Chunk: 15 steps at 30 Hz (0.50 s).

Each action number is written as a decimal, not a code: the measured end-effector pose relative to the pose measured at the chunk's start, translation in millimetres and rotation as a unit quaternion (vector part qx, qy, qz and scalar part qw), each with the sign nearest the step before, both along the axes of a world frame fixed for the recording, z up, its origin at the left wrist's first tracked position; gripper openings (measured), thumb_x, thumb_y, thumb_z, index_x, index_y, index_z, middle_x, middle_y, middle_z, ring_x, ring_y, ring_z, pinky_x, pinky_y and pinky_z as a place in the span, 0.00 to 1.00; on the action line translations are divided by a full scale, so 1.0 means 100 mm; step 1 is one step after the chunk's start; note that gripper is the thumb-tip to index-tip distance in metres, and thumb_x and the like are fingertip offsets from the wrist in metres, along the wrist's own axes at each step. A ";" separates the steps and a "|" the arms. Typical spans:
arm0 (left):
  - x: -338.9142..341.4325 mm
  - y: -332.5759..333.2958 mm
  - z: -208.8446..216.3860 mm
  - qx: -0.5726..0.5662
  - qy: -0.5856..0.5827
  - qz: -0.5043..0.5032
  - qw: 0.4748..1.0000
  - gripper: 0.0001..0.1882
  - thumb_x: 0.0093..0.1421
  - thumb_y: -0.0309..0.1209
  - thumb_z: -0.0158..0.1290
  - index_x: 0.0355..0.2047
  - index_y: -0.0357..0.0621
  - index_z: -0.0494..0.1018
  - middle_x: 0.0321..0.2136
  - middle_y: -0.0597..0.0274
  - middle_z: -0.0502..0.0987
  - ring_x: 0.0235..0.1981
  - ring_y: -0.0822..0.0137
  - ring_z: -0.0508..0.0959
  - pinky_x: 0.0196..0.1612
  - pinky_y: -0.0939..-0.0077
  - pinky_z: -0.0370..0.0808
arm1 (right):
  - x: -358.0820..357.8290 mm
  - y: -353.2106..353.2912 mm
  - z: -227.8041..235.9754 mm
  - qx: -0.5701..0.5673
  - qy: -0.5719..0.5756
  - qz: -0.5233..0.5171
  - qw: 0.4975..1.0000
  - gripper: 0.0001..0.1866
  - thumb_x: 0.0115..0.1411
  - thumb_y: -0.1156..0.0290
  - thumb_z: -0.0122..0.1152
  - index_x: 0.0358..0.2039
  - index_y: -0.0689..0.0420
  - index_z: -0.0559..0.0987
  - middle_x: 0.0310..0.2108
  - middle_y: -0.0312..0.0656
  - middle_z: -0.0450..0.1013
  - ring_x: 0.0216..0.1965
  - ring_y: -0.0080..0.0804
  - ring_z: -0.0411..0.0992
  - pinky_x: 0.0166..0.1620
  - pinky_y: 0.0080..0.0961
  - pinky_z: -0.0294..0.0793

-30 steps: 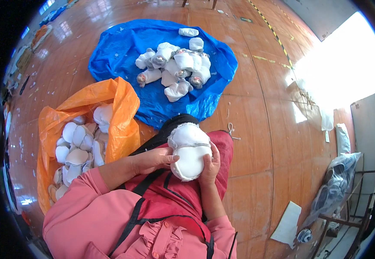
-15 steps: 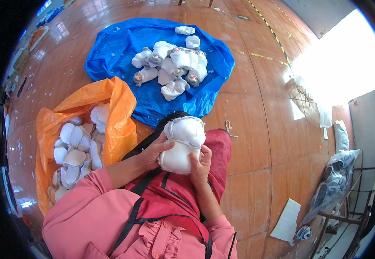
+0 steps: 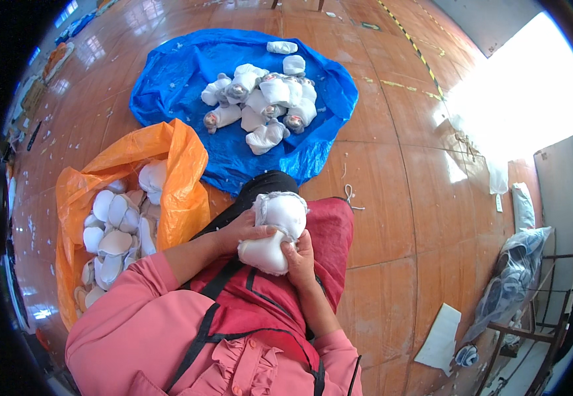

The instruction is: The person sits on the floor and repeatedly stuffs white filling into small white fabric pouches, shaping them into plush toys. The person handles each pouch one at a time, pulling the filling from a nearby orange bag and placing the finished items onto a blue tarp.

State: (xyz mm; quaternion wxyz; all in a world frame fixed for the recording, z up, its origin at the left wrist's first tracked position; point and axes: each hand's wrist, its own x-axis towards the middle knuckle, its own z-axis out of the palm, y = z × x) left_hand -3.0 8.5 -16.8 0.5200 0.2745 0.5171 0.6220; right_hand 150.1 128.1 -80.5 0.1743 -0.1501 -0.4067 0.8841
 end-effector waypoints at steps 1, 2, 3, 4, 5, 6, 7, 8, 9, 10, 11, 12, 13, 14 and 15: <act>0.00 0.00 -0.03 -0.004 0.013 0.010 1.000 0.35 0.57 0.44 0.60 0.60 0.43 0.62 0.52 0.57 0.71 0.53 0.65 0.72 0.56 0.67 0.69 | 0.00 -0.01 0.02 0.000 -0.002 -0.004 1.000 0.22 0.61 0.70 0.63 0.54 0.52 0.68 0.47 0.35 0.72 0.49 0.25 0.70 0.52 0.26 0.71; 0.01 -0.01 -0.06 -0.007 0.027 0.020 0.999 0.34 0.57 0.44 0.61 0.59 0.43 0.64 0.51 0.57 0.72 0.52 0.66 0.73 0.56 0.68 0.69 | 0.00 -0.03 0.05 -0.001 -0.004 -0.009 1.000 0.22 0.61 0.70 0.63 0.54 0.53 0.68 0.48 0.35 0.72 0.49 0.25 0.70 0.52 0.27 0.70; 0.02 0.00 -0.02 -0.011 0.039 0.030 0.999 0.32 0.57 0.44 0.61 0.58 0.43 0.66 0.50 0.58 0.74 0.51 0.66 0.73 0.55 0.68 0.70 | 0.01 -0.02 0.06 0.000 -0.008 -0.014 1.000 0.21 0.61 0.70 0.63 0.53 0.53 0.68 0.48 0.36 0.71 0.49 0.25 0.69 0.52 0.27 0.70; 0.01 0.01 0.03 -0.011 0.040 0.026 0.999 0.32 0.57 0.44 0.62 0.57 0.43 0.66 0.50 0.58 0.74 0.50 0.66 0.74 0.55 0.68 0.70 | 0.02 -0.02 0.06 0.005 -0.006 -0.007 1.000 0.21 0.61 0.70 0.63 0.53 0.53 0.68 0.48 0.36 0.71 0.49 0.25 0.69 0.53 0.27 0.70; -0.02 0.00 0.10 -0.011 0.041 0.023 0.999 0.31 0.56 0.43 0.62 0.56 0.43 0.67 0.49 0.59 0.74 0.50 0.67 0.74 0.55 0.68 0.70 | 0.03 0.00 0.05 0.010 -0.003 -0.001 1.000 0.21 0.61 0.70 0.63 0.53 0.53 0.68 0.49 0.36 0.71 0.49 0.26 0.69 0.53 0.27 0.70; -0.03 0.00 0.16 -0.012 0.043 0.019 0.999 0.31 0.56 0.43 0.62 0.55 0.42 0.68 0.49 0.59 0.75 0.49 0.67 0.74 0.54 0.68 0.71 | 0.03 0.00 0.05 0.015 0.000 0.006 1.000 0.20 0.61 0.69 0.63 0.52 0.53 0.68 0.49 0.36 0.71 0.49 0.26 0.69 0.53 0.27 0.70; -0.03 0.00 0.16 -0.010 0.025 0.024 0.999 0.30 0.56 0.42 0.63 0.55 0.42 0.69 0.48 0.60 0.75 0.49 0.68 0.75 0.54 0.68 0.71 | 0.04 0.02 0.06 0.012 0.000 0.010 1.000 0.20 0.61 0.69 0.63 0.52 0.53 0.68 0.49 0.37 0.71 0.49 0.26 0.69 0.53 0.27 0.70; -0.02 0.01 0.17 -0.008 0.008 0.028 1.000 0.29 0.56 0.41 0.63 0.54 0.42 0.69 0.47 0.60 0.76 0.48 0.68 0.75 0.53 0.69 0.71 | 0.05 0.04 0.08 0.009 0.000 0.014 1.000 0.20 0.62 0.68 0.63 0.52 0.53 0.68 0.50 0.37 0.71 0.50 0.26 0.69 0.54 0.27 0.69; -0.02 0.01 0.17 -0.006 -0.011 0.033 0.999 0.28 0.56 0.40 0.64 0.54 0.42 0.70 0.46 0.61 0.76 0.47 0.69 0.75 0.53 0.69 0.72 | 0.05 0.05 0.10 0.007 -0.002 0.018 1.000 0.19 0.62 0.68 0.63 0.52 0.53 0.68 0.50 0.37 0.71 0.50 0.27 0.69 0.54 0.27 0.69; -0.02 0.00 0.15 -0.004 -0.025 0.029 0.999 0.28 0.56 0.39 0.64 0.53 0.43 0.70 0.46 0.61 0.76 0.47 0.70 0.76 0.52 0.70 0.72 | 0.06 0.05 0.11 0.008 0.003 0.024 1.000 0.20 0.62 0.68 0.62 0.52 0.53 0.68 0.50 0.37 0.70 0.50 0.26 0.69 0.54 0.27 0.69; -0.03 -0.01 0.12 -0.003 -0.039 0.025 0.999 0.27 0.56 0.38 0.64 0.52 0.43 0.70 0.45 0.61 0.77 0.46 0.70 0.76 0.51 0.71 0.73 | 0.06 0.05 0.13 0.009 0.008 0.030 0.999 0.20 0.62 0.68 0.62 0.53 0.53 0.68 0.50 0.37 0.70 0.50 0.26 0.69 0.55 0.27 0.68; -0.03 -0.02 0.12 -0.002 -0.053 0.021 0.998 0.26 0.55 0.37 0.65 0.52 0.43 0.71 0.45 0.62 0.77 0.45 0.71 0.76 0.50 0.72 0.74 | 0.07 0.04 0.13 0.010 0.013 0.036 0.999 0.20 0.63 0.68 0.61 0.53 0.54 0.68 0.51 0.37 0.70 0.51 0.26 0.69 0.55 0.27 0.68; -0.05 -0.04 0.13 -0.006 -0.064 0.011 0.998 0.25 0.55 0.36 0.65 0.51 0.43 0.71 0.44 0.63 0.77 0.44 0.71 0.77 0.49 0.72 0.74 | 0.08 0.04 0.12 0.005 0.007 0.048 0.999 0.20 0.63 0.68 0.60 0.54 0.54 0.68 0.51 0.37 0.70 0.51 0.26 0.69 0.55 0.27 0.68; -0.08 -0.06 0.15 -0.010 -0.076 0.000 0.997 0.24 0.55 0.35 0.65 0.50 0.43 0.72 0.43 0.63 0.78 0.43 0.72 0.77 0.48 0.73 0.74 | 0.11 0.03 0.09 0.001 0.000 0.060 0.998 0.19 0.63 0.69 0.60 0.54 0.55 0.69 0.51 0.38 0.70 0.52 0.26 0.68 0.56 0.26 0.67; -0.12 -0.08 0.19 -0.016 -0.087 -0.011 0.996 0.24 0.55 0.34 0.65 0.50 0.44 0.72 0.42 0.64 0.78 0.42 0.72 0.78 0.48 0.73 0.75 | 0.14 0.02 0.06 -0.004 -0.006 0.072 0.997 0.19 0.64 0.69 0.59 0.54 0.55 0.69 0.52 0.38 0.70 0.52 0.26 0.68 0.56 0.26 0.67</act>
